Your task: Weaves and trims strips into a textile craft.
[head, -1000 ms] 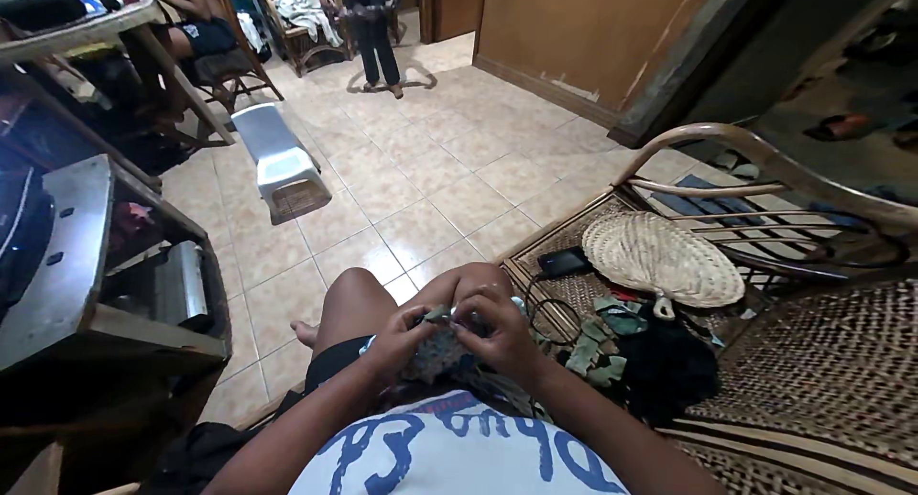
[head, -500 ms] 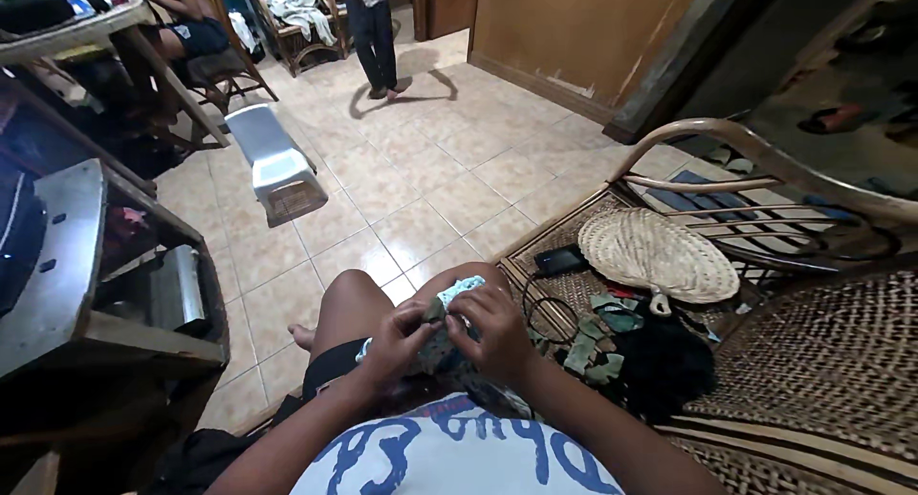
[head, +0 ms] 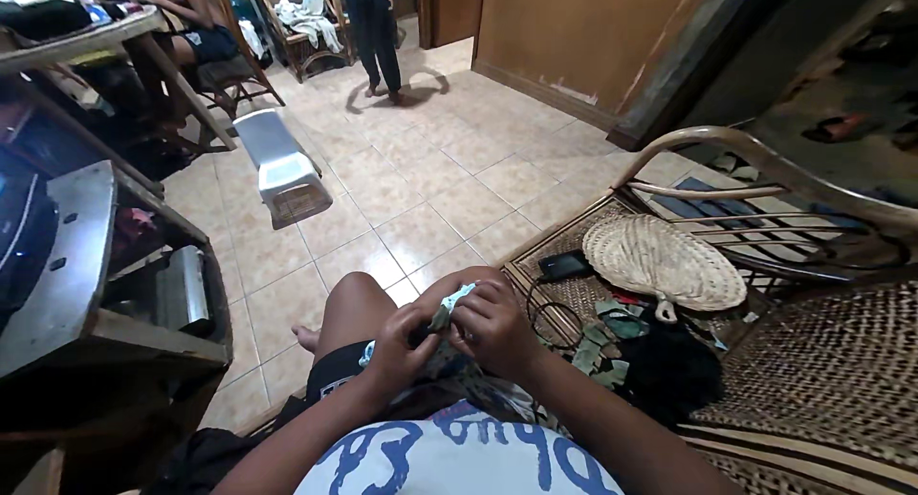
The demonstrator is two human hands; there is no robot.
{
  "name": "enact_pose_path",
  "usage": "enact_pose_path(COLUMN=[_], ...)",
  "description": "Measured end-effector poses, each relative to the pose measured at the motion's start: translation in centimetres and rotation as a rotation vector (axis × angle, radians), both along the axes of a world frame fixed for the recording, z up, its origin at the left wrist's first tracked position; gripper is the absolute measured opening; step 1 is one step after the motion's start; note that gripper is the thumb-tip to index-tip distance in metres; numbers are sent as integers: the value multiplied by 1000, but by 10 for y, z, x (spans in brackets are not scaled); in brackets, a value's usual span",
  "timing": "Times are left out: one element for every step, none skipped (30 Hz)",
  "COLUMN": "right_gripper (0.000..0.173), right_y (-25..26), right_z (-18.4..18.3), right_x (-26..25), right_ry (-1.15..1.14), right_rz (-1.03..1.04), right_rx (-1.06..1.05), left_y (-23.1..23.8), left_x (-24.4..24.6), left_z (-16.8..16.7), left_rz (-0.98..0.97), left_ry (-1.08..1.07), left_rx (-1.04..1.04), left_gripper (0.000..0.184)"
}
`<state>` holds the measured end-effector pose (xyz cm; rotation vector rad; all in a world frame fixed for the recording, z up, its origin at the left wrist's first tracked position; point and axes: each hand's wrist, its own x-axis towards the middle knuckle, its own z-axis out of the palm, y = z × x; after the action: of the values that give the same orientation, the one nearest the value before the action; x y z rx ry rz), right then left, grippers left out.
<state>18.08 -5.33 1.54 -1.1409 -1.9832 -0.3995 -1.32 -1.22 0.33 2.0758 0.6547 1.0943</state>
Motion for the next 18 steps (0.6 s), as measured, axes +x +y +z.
enact_pose_path(right_gripper=[17, 17, 17, 17, 16, 15, 15, 14, 14, 15, 16, 18, 21, 25, 30, 34, 36, 34], right_y=[-2, -6, -10, -15, -20, -25, -29, -33, -36, -38, -38, -37, -36, -34, -34, -33, -32, -31], right_z=[3, 6, 9, 13, 16, 18, 19, 19, 18, 17, 16, 14, 11, 9, 9, 10, 11, 11], right_x=[2, 5, 10, 17, 24, 31, 38, 43, 47, 50, 50, 49, 44, 38, 31, 25, 19, 14], right_ry=[14, 40, 74, 106, 136, 167, 184, 176, 156, 136, 137, 166, 221, 292, 361, 396, 389, 354], right_rz=[7, 17, 32, 53, 83, 120, 148, 165, 177, 189, 197, 196, 192, 184, 178, 169, 157, 142], right_rx=[-5, -15, -34, -60, -95, -134, -181, -245, -337, -459, -577, -648, -673, -681, -690, -709, -716, -700], left_y=[-1, -1, 0, 0, 1, 1, 0, -1, -1, -2, -2, -1, -1, -1, -2, -2, -3, -3], left_x=[0, -1, -1, -2, -3, -3, -3, -3, -2, -1, 0, 1, 1, 2, 3, 3, 4, 4], left_z=[1, 1, 1, 1, 1, 0, 0, -1, -1, 0, 0, 1, 1, 2, 3, 4, 6, 6], left_rz=[18, 39, 58, 69, 70, 70, 65, 56, 44, 30, 21, 15, 11, 8, 6, 2, 2, 1], left_ry=[6, 9, 12, 17, 23, 25, 25, 23, 25, 28, 34, 41, 43, 43, 38, 31, 35, 45], left_rx=[14, 30, 43, 48, 44, 41, 39, 39, 38, 43, 47, 48, 41, 29, 14, 0, -5, 0], left_gripper=[18, 17, 17, 18, 18, 18, 19, 20, 22, 23, 24, 23, 22, 22, 23, 24, 24, 24])
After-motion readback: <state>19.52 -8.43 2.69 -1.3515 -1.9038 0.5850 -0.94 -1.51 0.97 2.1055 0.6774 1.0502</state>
